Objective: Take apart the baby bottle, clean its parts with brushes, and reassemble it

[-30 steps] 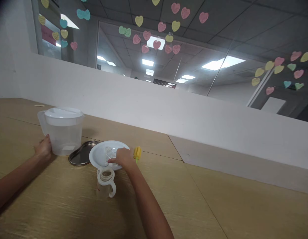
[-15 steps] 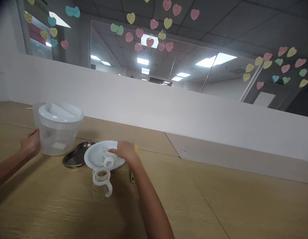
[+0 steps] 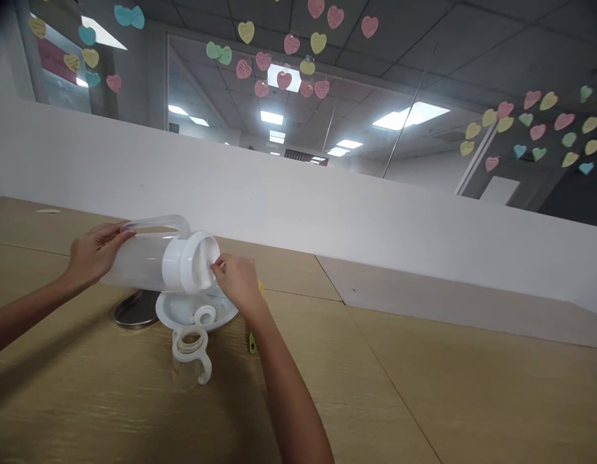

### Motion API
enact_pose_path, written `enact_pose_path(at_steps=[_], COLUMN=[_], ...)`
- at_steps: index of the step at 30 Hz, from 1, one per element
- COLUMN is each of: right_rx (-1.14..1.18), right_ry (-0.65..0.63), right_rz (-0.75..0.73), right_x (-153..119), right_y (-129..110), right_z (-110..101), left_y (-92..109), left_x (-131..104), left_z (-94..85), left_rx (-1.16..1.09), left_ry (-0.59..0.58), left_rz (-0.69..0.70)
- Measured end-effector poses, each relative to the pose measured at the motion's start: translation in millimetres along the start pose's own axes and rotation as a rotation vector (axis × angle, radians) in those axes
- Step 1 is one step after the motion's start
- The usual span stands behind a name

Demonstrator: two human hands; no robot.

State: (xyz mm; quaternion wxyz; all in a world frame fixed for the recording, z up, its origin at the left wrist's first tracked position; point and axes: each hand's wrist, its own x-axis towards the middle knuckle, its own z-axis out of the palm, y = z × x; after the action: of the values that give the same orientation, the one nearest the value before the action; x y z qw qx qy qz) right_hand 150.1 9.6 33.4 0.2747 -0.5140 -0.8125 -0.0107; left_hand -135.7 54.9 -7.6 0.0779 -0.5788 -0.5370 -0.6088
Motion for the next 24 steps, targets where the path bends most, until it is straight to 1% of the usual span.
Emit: enact_pose_path(at_steps=[2,4,12,17,19,20,22,24], right_rx=[-0.026,-0.031,0.003,-0.009,-0.009,-0.003,0.021,0.050], right_ry=[-0.013,-0.022,-0.027,-0.020,-0.006,0.004,0.026,0.045], right_rz=[0.007,0.012,0.019,0.014,0.021,0.030,0.051,0.066], right_x=[-0.1,0.3,1.4,1.9,2.5,2.7,3.0,3.2], right_y=[-1.0,-0.6,0.5,1.4,2.9,3.7,5.1,6.2], right_z=[-0.9,-1.3,1.2,0.7,-0.6,-1.4,-3.0,-4.1], left_y=[7.5,10.8,9.7,8.1,0.2,-6.6,-25.6,-49.5], left_x=[-2.5,-2.9,-0.4,-0.3,0.1,0.0,-0.6,-2.0], left_z=[2.5,3.6,-0.9,-1.8,-2.0,-2.0,-1.5,0.2], left_rx=[0.012,0.027,0.052,0.042,0.015,0.002,-0.029,-0.070], left_ry=[-0.019,-0.015,0.001,-0.004,-0.004,0.006,0.039,0.094], left_rz=[0.056,0.094,0.172,0.163,0.108,0.052,-0.113,-0.300])
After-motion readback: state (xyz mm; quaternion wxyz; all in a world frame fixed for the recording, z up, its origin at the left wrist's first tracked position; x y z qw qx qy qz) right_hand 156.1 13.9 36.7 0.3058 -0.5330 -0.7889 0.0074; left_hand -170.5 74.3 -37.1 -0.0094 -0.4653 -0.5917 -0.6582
